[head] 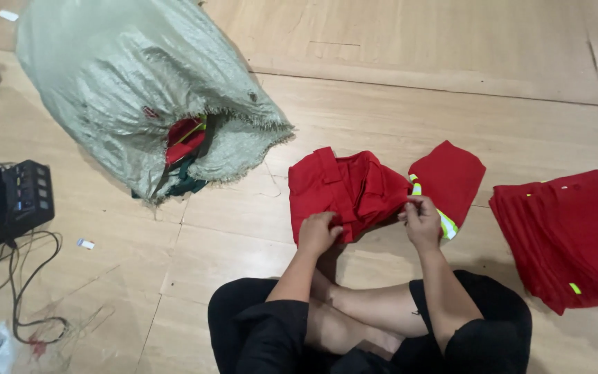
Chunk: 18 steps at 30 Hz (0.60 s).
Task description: Folding red safety garments with yellow reflective stripes and stacking them on the floor.
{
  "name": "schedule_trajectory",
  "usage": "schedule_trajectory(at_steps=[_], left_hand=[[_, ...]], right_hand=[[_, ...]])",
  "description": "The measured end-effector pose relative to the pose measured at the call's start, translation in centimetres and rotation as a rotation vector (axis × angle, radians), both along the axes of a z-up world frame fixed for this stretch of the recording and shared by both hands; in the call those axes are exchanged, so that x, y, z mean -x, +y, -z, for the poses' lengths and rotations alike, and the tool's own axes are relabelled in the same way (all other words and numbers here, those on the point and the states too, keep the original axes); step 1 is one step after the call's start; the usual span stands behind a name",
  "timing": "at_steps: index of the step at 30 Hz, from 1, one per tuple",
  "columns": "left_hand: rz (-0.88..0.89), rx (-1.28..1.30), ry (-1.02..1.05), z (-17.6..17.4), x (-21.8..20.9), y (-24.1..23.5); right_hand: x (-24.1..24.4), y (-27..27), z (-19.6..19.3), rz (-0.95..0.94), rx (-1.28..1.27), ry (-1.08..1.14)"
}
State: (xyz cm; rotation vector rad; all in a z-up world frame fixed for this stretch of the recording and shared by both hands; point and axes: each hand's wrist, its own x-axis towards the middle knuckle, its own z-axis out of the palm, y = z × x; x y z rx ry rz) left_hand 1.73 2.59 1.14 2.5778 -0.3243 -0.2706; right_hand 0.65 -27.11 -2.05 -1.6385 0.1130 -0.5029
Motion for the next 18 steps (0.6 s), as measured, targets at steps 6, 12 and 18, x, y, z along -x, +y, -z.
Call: schedule_trajectory(at_steps=[6, 12, 18], left_hand=[[0.182, -0.211, 0.38, -5.7, 2.0, -1.5], [0.273, -0.249, 0.36, -4.7, 2.2, -1.8], [0.269, -0.292, 0.385, -2.1, 1.7, -2.0]], right_hand=[[0.1, 1.1, -1.2, -0.017, -0.016, -0.018], [0.1, 0.9, -1.4, -0.002, -0.032, -0.048], [0.6, 1.2, -2.6, 0.014, -0.009, -0.081]])
